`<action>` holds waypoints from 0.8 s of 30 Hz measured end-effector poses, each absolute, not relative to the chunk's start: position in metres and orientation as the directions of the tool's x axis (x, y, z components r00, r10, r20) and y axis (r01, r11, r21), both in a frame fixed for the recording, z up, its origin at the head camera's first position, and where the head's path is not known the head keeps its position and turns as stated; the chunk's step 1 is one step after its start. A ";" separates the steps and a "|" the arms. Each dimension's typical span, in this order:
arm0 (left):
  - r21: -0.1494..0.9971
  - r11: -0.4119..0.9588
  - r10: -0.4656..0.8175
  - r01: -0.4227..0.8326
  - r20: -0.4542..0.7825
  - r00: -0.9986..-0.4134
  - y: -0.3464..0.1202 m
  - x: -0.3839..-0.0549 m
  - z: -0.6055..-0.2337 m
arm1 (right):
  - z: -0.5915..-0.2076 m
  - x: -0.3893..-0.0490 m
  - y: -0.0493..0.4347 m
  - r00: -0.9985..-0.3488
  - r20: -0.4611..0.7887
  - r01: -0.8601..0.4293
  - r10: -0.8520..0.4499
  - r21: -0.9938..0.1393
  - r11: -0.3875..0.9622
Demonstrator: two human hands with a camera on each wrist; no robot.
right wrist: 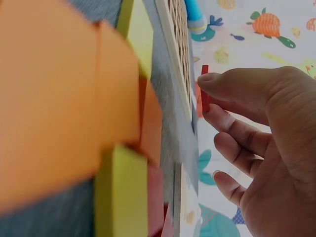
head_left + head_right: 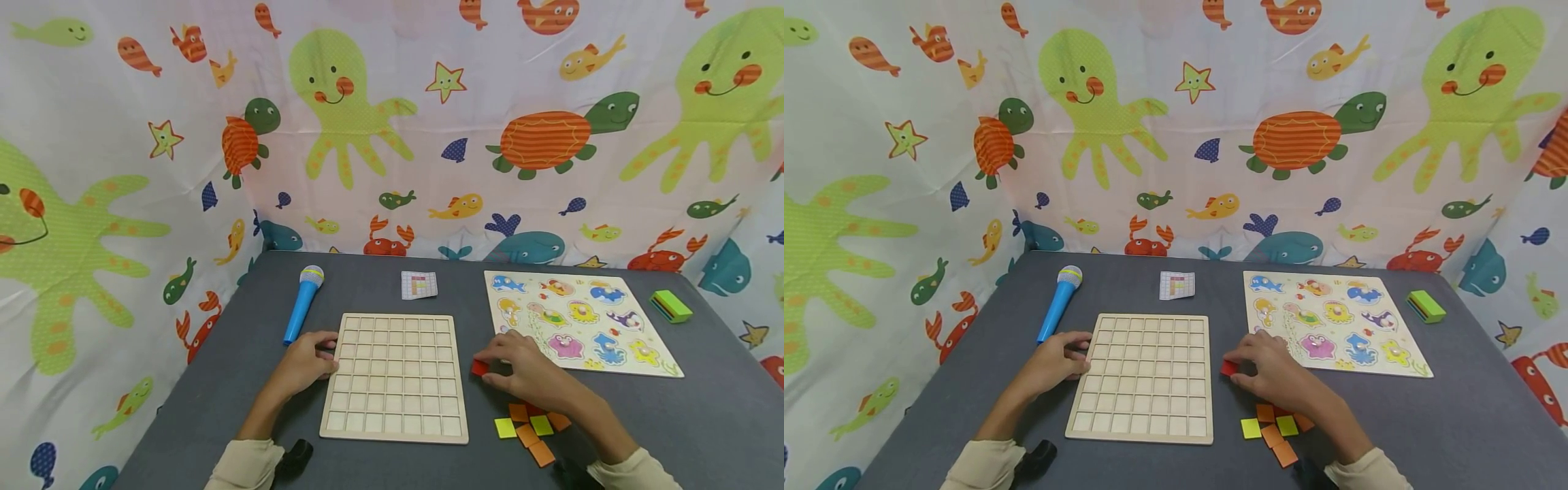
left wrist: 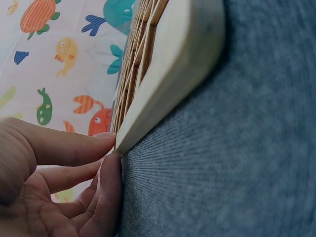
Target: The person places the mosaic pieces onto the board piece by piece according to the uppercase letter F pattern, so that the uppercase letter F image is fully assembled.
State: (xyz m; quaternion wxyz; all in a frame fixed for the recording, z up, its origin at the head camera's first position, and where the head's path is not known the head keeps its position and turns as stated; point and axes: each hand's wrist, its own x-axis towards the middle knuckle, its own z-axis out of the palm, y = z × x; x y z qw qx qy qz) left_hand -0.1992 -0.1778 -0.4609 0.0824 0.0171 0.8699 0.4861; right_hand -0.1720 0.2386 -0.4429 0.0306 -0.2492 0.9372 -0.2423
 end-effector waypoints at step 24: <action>0.867 0.494 0.097 -0.064 -0.128 -0.987 -0.180 -0.196 -0.464 | -0.445 -0.199 0.169 -0.828 0.105 -0.511 -0.551 -0.547 0.664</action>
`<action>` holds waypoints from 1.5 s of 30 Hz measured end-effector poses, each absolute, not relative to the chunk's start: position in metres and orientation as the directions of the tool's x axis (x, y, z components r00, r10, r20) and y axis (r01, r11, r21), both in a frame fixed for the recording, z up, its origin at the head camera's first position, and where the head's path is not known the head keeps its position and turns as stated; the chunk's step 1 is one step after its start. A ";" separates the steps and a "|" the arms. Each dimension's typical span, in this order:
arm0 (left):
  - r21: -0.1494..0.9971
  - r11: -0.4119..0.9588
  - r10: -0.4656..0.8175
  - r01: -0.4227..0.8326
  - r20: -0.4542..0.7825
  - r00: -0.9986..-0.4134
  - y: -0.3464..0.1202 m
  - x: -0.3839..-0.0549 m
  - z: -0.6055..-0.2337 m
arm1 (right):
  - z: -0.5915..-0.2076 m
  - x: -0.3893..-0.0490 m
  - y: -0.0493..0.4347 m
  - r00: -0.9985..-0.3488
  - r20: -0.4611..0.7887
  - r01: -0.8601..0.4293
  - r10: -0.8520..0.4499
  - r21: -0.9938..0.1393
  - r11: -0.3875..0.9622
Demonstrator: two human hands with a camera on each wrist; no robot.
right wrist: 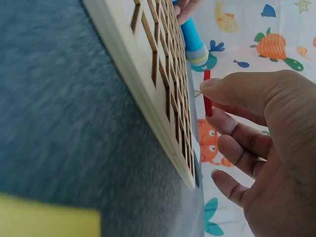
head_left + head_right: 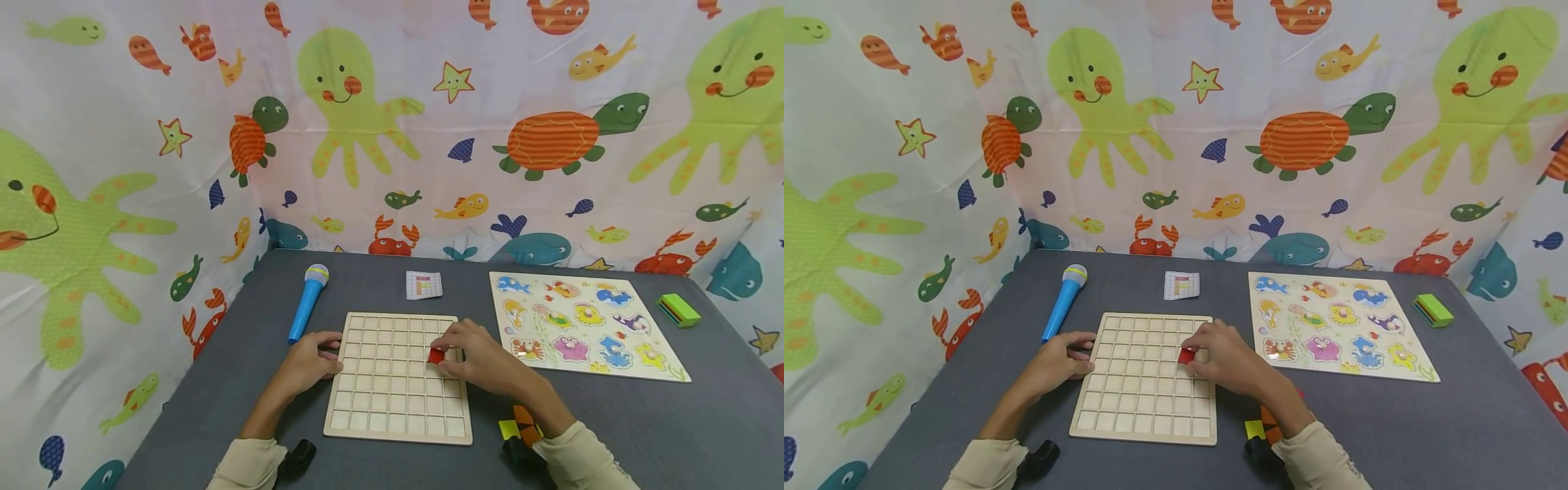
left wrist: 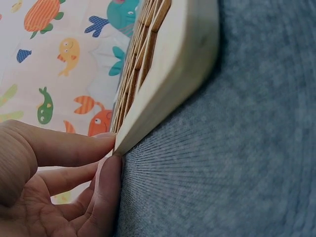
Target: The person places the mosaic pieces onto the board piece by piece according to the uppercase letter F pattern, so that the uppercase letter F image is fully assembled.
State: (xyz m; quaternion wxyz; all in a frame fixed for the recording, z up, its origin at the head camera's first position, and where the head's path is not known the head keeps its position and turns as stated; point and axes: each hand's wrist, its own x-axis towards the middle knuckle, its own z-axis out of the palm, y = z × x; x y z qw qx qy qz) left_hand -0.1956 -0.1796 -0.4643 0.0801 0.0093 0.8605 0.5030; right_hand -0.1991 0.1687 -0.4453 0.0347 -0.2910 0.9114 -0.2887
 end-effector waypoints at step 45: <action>0.880 0.469 0.075 -0.081 -0.130 -0.989 -0.180 -0.195 -0.466 | -0.452 -0.252 0.079 -0.805 0.084 -0.539 -0.588 -0.518 0.664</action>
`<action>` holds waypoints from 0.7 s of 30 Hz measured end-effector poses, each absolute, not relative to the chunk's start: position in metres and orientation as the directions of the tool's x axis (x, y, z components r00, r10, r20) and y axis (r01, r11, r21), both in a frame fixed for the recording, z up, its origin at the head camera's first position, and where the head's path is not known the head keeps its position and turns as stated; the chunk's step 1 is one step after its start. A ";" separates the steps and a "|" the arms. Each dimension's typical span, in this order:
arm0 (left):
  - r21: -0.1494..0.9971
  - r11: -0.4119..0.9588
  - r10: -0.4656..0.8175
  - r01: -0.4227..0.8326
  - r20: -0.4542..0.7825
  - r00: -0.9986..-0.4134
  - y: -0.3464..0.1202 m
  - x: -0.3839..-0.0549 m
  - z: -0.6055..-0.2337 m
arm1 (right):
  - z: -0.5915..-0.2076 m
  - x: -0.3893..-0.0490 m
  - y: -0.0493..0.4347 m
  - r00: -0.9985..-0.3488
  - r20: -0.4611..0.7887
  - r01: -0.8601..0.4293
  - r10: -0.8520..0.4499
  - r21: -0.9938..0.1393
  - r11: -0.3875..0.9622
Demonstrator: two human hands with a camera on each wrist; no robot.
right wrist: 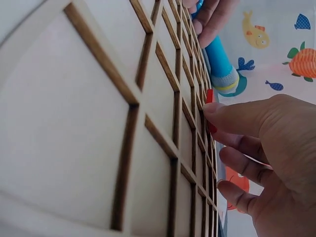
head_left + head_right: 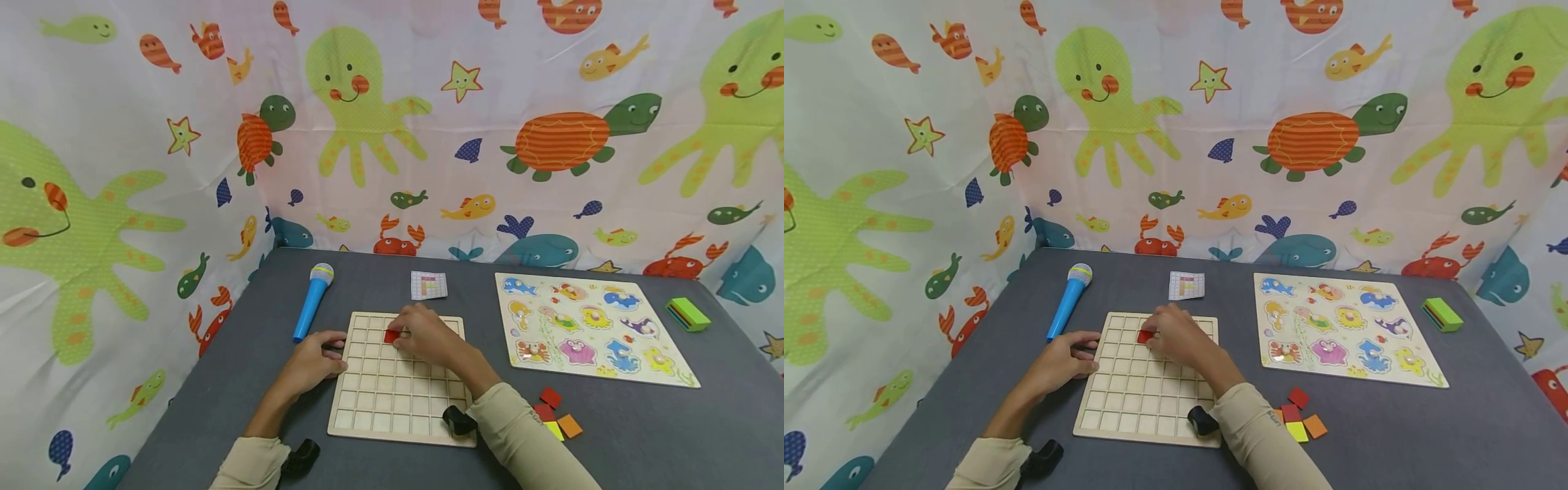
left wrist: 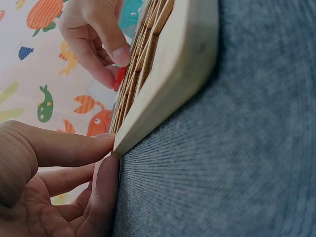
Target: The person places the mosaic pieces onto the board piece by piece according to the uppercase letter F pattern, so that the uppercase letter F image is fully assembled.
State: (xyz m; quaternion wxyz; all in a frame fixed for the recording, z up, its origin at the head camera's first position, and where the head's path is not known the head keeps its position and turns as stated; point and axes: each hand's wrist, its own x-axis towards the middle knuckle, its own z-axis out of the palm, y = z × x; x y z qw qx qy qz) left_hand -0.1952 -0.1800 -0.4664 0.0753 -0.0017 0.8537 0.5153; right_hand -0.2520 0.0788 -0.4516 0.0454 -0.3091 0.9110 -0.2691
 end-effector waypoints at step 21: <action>0.877 0.473 0.067 -0.081 -0.127 -0.990 -0.180 -0.196 -0.469 | -0.451 -0.256 0.075 -0.799 0.102 -0.548 -0.593 -0.528 0.648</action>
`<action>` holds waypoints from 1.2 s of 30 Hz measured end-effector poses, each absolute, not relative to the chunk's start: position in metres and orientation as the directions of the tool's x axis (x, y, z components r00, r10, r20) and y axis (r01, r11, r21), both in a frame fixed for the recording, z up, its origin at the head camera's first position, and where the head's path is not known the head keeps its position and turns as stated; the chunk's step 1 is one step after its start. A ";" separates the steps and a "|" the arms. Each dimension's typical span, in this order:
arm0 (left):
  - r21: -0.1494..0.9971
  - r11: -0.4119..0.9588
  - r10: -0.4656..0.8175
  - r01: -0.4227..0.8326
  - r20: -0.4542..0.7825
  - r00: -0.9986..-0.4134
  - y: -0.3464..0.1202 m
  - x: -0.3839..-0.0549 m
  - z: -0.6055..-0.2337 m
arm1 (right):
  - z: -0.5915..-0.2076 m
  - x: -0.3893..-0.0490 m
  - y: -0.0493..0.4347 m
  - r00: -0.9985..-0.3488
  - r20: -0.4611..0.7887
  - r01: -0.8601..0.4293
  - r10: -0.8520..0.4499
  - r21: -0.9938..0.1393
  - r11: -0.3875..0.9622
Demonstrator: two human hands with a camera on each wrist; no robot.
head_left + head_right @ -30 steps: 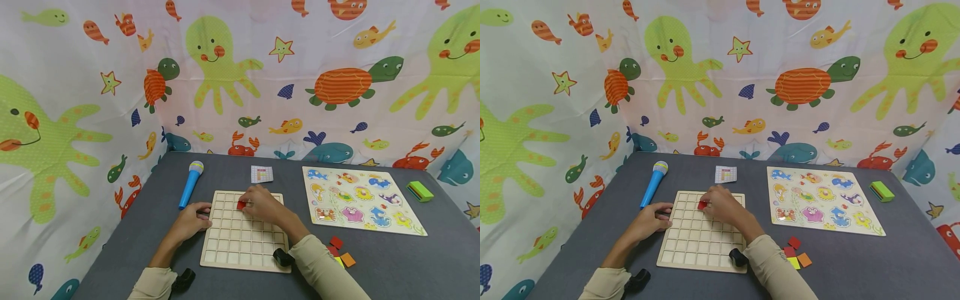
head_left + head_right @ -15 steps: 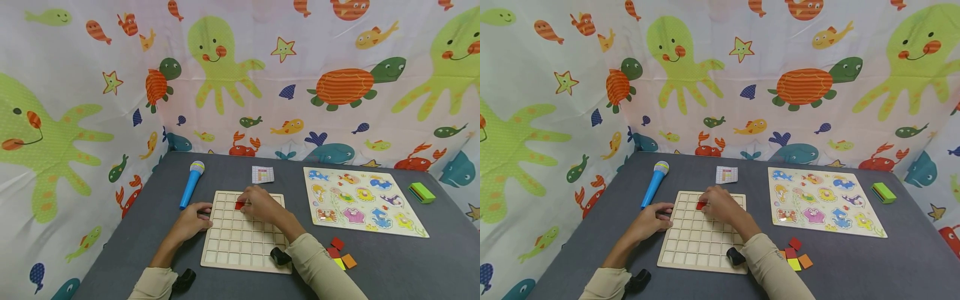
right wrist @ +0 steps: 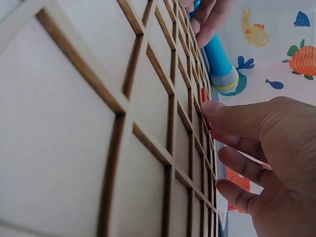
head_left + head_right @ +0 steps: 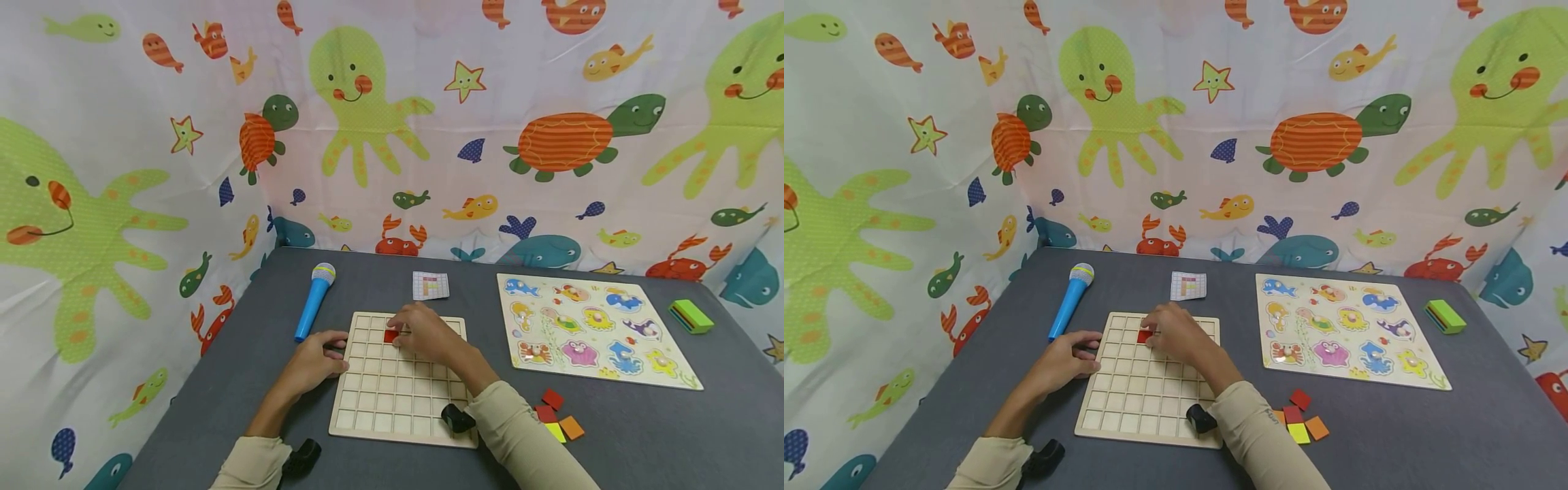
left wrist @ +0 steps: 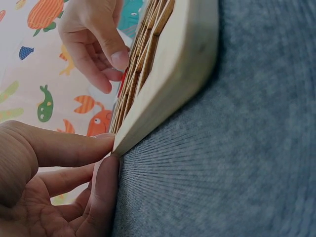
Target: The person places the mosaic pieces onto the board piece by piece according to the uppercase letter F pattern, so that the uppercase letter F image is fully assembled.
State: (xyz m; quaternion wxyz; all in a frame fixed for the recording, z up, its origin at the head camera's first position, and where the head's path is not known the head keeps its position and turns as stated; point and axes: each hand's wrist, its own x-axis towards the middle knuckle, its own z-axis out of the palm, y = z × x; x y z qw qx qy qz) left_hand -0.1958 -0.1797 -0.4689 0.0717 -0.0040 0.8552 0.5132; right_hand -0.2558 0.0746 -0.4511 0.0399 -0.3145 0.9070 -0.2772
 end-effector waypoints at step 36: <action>0.882 0.464 0.074 -0.078 -0.127 -0.989 -0.180 -0.194 -0.467 | -0.431 -0.185 0.180 -0.842 0.150 -0.520 -0.518 -0.485 0.703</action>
